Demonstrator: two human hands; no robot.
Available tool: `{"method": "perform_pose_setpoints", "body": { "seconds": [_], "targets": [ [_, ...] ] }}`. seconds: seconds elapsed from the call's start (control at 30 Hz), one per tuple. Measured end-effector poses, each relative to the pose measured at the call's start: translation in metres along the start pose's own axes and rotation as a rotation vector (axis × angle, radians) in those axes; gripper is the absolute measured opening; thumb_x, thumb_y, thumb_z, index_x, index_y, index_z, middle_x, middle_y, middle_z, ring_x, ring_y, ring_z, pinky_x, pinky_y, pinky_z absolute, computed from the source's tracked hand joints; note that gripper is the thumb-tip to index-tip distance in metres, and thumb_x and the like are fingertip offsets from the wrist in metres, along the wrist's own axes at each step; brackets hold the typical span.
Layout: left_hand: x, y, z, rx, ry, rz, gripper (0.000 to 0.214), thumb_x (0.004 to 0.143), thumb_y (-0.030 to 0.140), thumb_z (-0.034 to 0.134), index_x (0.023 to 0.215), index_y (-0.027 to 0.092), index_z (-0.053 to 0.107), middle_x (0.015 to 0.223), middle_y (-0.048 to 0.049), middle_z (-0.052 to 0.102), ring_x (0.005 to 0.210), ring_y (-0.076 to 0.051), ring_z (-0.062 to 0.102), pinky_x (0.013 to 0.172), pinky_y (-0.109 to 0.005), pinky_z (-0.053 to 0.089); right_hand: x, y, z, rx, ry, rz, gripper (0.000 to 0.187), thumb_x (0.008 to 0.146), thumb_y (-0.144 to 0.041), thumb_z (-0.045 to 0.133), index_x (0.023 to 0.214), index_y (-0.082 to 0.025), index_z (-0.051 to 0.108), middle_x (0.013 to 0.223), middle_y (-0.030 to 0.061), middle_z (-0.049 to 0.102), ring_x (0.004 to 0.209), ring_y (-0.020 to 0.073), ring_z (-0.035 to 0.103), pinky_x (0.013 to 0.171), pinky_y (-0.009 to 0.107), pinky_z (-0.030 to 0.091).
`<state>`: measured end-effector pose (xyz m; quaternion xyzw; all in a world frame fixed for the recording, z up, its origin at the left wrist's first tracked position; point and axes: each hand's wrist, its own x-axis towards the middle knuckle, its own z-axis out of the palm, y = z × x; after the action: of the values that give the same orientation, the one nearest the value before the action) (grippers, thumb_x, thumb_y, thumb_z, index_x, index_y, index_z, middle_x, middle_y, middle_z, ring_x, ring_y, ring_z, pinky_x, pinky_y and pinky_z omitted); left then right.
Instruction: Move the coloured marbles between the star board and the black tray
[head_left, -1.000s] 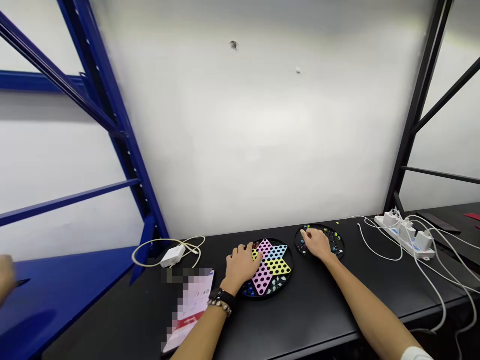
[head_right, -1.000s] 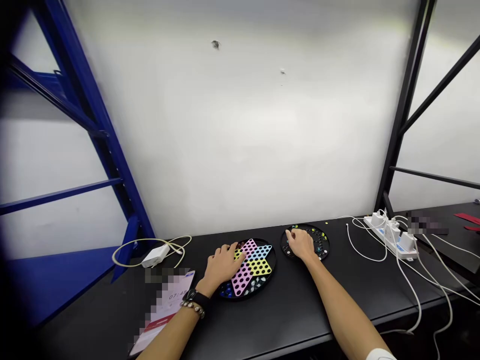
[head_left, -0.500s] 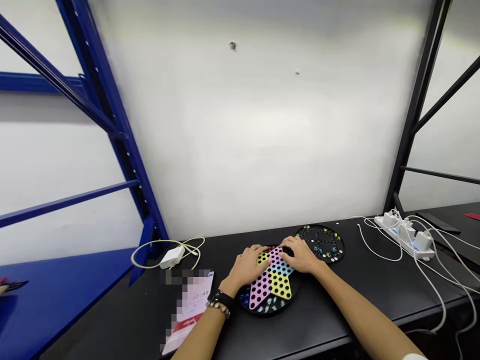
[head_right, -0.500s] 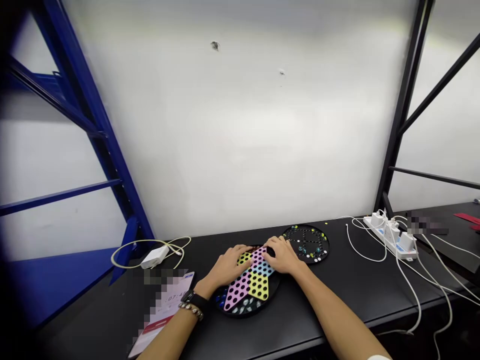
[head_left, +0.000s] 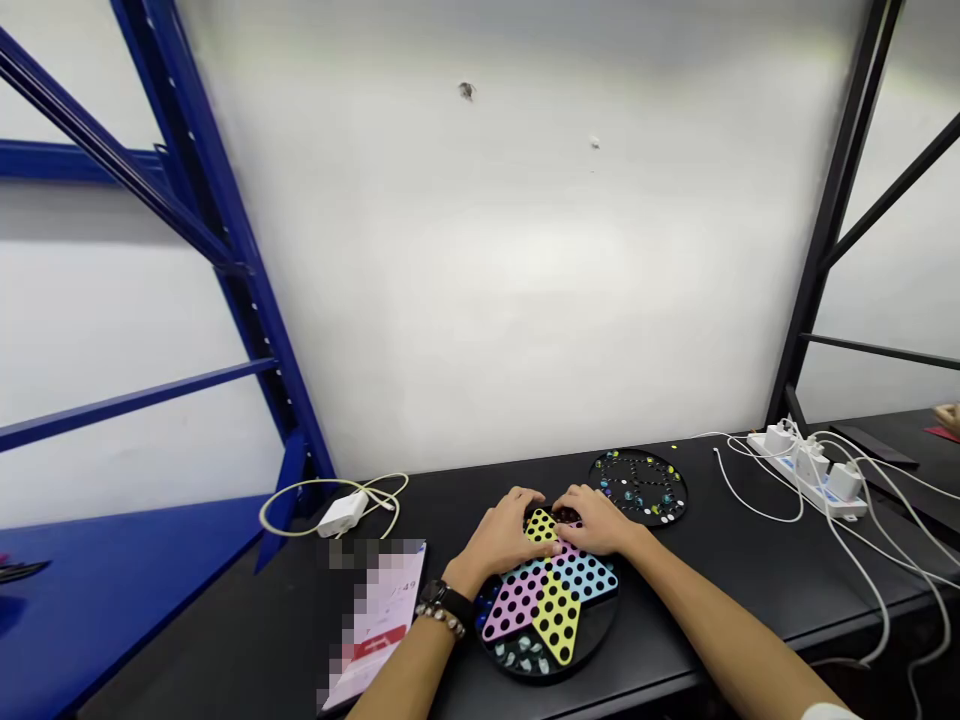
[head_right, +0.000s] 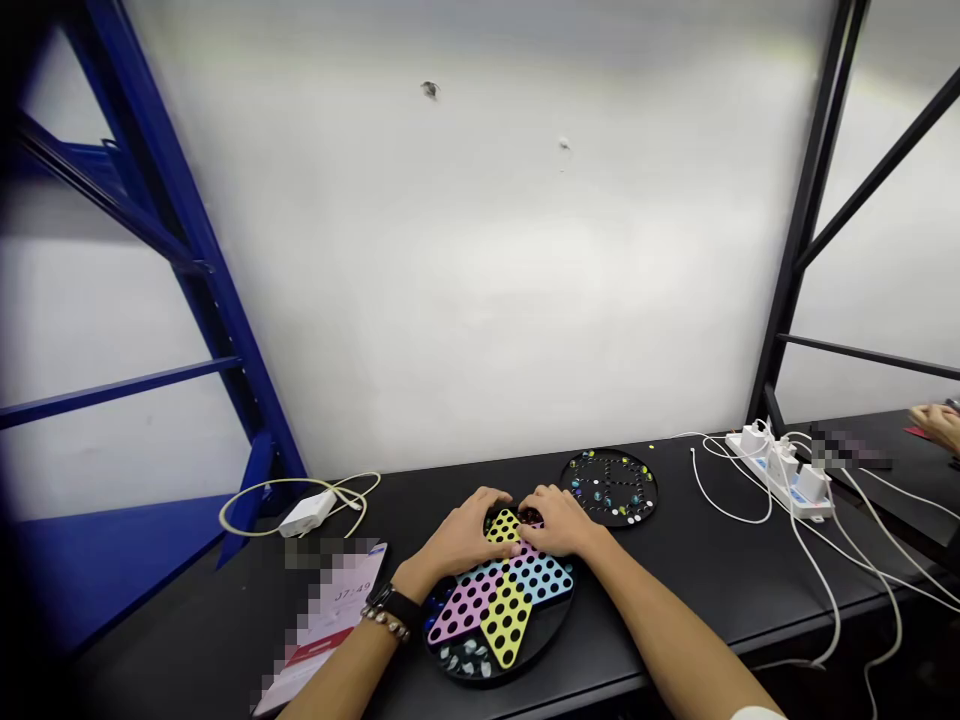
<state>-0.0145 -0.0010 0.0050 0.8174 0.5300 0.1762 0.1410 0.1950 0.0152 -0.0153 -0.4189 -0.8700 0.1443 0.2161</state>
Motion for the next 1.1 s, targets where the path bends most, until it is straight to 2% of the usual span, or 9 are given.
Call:
{"method": "perform_pose_setpoints", "body": {
  "seconds": [0.17, 0.3, 0.43, 0.6, 0.87, 1.1],
  "targets": [
    [-0.001, 0.004, -0.002, 0.024, -0.005, -0.001, 0.072, 0.063, 0.068, 0.068, 0.121, 0.027, 0.057, 0.128, -0.0062, 0.057, 0.118, -0.03, 0.055, 0.096, -0.039, 0.045, 0.001, -0.004, -0.001, -0.118, -0.042, -0.036, 0.036, 0.09, -0.046, 0.052, 0.118, -0.027, 0.062, 0.105, 0.006, 0.057, 0.098, 0.0226, 0.054, 0.086, 0.036, 0.04],
    [-0.001, 0.003, -0.001, 0.041, -0.026, -0.016, 0.071, 0.065, 0.07, 0.066, 0.121, 0.026, 0.058, 0.127, -0.0066, 0.057, 0.117, -0.031, 0.055, 0.096, -0.04, 0.044, 0.006, -0.003, 0.0, -0.167, -0.107, 0.007, 0.042, 0.093, -0.055, 0.044, 0.119, -0.028, 0.06, 0.105, 0.006, 0.054, 0.087, 0.0206, 0.058, 0.08, 0.034, 0.042],
    [0.0, -0.001, 0.001, 0.049, -0.034, -0.004, 0.071, 0.067, 0.072, 0.062, 0.121, 0.026, 0.058, 0.126, -0.0071, 0.058, 0.117, -0.032, 0.054, 0.096, -0.042, 0.044, 0.015, -0.002, 0.002, -0.218, -0.148, 0.015, 0.042, 0.097, -0.052, 0.034, 0.121, -0.026, 0.058, 0.101, 0.0064, 0.056, 0.082, 0.0203, 0.061, 0.077, 0.034, 0.043],
    [0.0, -0.001, 0.003, 0.052, -0.04, -0.01, 0.073, 0.068, 0.074, 0.06, 0.123, 0.026, 0.058, 0.126, -0.0079, 0.059, 0.117, -0.032, 0.054, 0.098, -0.042, 0.042, 0.02, 0.0, 0.005, -0.231, -0.119, 0.013, 0.036, 0.099, -0.041, 0.031, 0.109, -0.026, 0.063, 0.096, 0.0047, 0.057, 0.078, 0.0177, 0.059, 0.074, 0.03, 0.041],
    [0.001, -0.005, 0.005, 0.067, -0.041, -0.004, 0.073, 0.068, 0.073, 0.061, 0.125, 0.027, 0.057, 0.125, -0.0063, 0.059, 0.117, -0.03, 0.053, 0.099, -0.041, 0.041, 0.022, 0.003, 0.007, -0.211, -0.095, 0.04, 0.04, 0.098, -0.04, 0.035, 0.082, -0.022, 0.068, 0.089, 0.0037, 0.059, 0.076, 0.0155, 0.057, 0.069, 0.027, 0.038],
    [0.001, -0.005, 0.005, 0.065, -0.047, 0.001, 0.074, 0.069, 0.074, 0.06, 0.125, 0.027, 0.057, 0.125, -0.0069, 0.059, 0.116, -0.03, 0.053, 0.099, -0.042, 0.041, 0.026, 0.007, 0.011, -0.224, -0.053, 0.067, 0.039, 0.095, -0.037, 0.042, 0.072, -0.021, 0.07, 0.085, 0.0061, 0.069, 0.076, 0.0178, 0.061, 0.065, 0.027, 0.036]
  ]
}}
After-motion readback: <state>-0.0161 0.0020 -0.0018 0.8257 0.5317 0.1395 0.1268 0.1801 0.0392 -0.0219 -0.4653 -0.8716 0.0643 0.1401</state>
